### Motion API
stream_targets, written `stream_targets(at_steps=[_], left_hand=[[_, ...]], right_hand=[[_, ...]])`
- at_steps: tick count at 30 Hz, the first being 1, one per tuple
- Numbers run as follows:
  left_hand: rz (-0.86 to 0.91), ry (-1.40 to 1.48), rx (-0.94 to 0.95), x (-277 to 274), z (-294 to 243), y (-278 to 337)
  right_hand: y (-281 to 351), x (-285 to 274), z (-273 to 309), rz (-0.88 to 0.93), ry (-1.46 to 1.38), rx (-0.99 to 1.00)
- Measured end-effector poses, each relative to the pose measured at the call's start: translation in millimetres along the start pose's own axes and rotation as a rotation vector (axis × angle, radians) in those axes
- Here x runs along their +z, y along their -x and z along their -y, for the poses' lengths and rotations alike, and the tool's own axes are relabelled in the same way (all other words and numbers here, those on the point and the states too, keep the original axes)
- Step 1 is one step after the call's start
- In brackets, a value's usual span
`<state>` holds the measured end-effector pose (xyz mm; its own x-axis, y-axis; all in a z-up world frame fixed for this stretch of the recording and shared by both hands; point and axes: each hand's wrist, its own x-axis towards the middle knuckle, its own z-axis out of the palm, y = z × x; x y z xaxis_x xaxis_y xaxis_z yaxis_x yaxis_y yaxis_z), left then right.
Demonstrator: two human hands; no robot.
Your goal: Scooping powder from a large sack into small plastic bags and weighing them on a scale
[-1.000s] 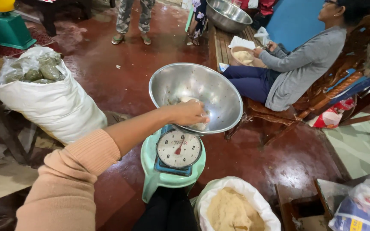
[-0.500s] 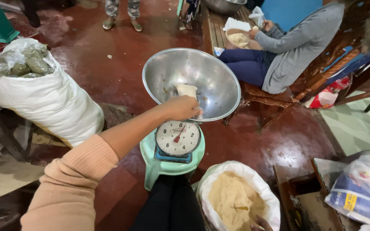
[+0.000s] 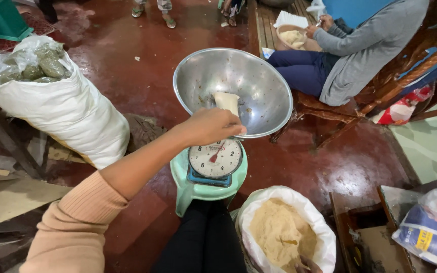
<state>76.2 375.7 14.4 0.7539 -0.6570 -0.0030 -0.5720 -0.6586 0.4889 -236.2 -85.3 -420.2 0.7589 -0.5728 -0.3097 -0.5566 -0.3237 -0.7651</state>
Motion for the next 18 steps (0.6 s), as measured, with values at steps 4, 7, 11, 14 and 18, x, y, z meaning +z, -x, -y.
stream_targets(at_steps=[4, 7, 11, 14, 18], left_hand=[[-0.068, 0.052, 0.016, 3.9, 9.9, 2.3], [-0.161, -0.016, -0.005, 16.7, 22.1, -3.9], [-0.207, 0.016, -0.041, 16.0, 18.2, -0.5], [-0.233, 0.051, -0.049, 15.5, 15.5, 2.8], [-0.293, 0.136, -0.016, 14.3, 10.8, 7.7]], right_hand=[[0.6, 3.2, -9.4, -0.033, 0.014, -0.034], [14.6, -7.9, 19.2, 0.022, 0.325, 0.063], [41.0, -11.0, 58.6, 0.065, 0.368, 0.111], [51.4, -10.9, 72.0, 0.085, 0.412, 0.195], [52.0, -12.4, 76.8, 0.132, 0.479, 0.173]])
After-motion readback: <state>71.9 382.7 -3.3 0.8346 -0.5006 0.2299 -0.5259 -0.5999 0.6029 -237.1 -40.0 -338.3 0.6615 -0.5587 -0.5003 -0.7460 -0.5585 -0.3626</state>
